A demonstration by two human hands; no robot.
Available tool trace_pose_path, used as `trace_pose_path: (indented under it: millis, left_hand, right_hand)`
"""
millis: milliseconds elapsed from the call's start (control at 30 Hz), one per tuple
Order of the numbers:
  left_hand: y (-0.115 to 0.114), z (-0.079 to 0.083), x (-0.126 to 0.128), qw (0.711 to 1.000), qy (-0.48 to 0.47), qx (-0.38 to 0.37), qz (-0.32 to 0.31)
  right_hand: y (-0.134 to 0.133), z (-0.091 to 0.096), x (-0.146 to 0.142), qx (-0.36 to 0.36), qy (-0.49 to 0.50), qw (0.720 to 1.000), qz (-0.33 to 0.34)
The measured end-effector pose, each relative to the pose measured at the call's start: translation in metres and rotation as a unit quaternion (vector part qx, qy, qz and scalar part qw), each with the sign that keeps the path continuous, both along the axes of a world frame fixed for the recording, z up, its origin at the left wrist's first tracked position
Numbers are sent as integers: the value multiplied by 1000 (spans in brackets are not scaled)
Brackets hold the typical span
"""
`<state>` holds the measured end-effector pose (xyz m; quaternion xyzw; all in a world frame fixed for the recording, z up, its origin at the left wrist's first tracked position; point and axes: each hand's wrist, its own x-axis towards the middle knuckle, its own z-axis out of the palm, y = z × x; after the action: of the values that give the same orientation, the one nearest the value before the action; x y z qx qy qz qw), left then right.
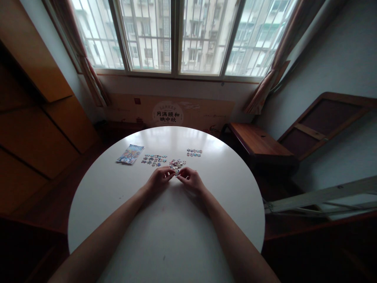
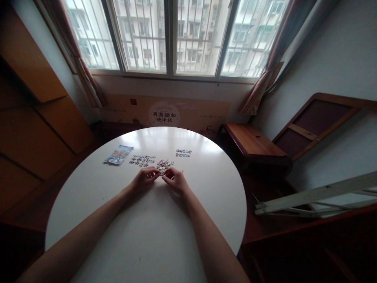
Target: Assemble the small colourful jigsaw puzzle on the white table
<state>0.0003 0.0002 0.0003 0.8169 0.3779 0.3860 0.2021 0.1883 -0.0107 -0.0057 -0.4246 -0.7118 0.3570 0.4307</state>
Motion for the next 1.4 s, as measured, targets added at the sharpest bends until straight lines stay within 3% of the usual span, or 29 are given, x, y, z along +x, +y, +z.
trace_pose_path:
  millis: [1400]
  left_hand:
    - [-1, 2, 0, 1000, 5, -3, -2]
  right_hand:
    - [-2, 4, 1, -11, -4, 1000, 1]
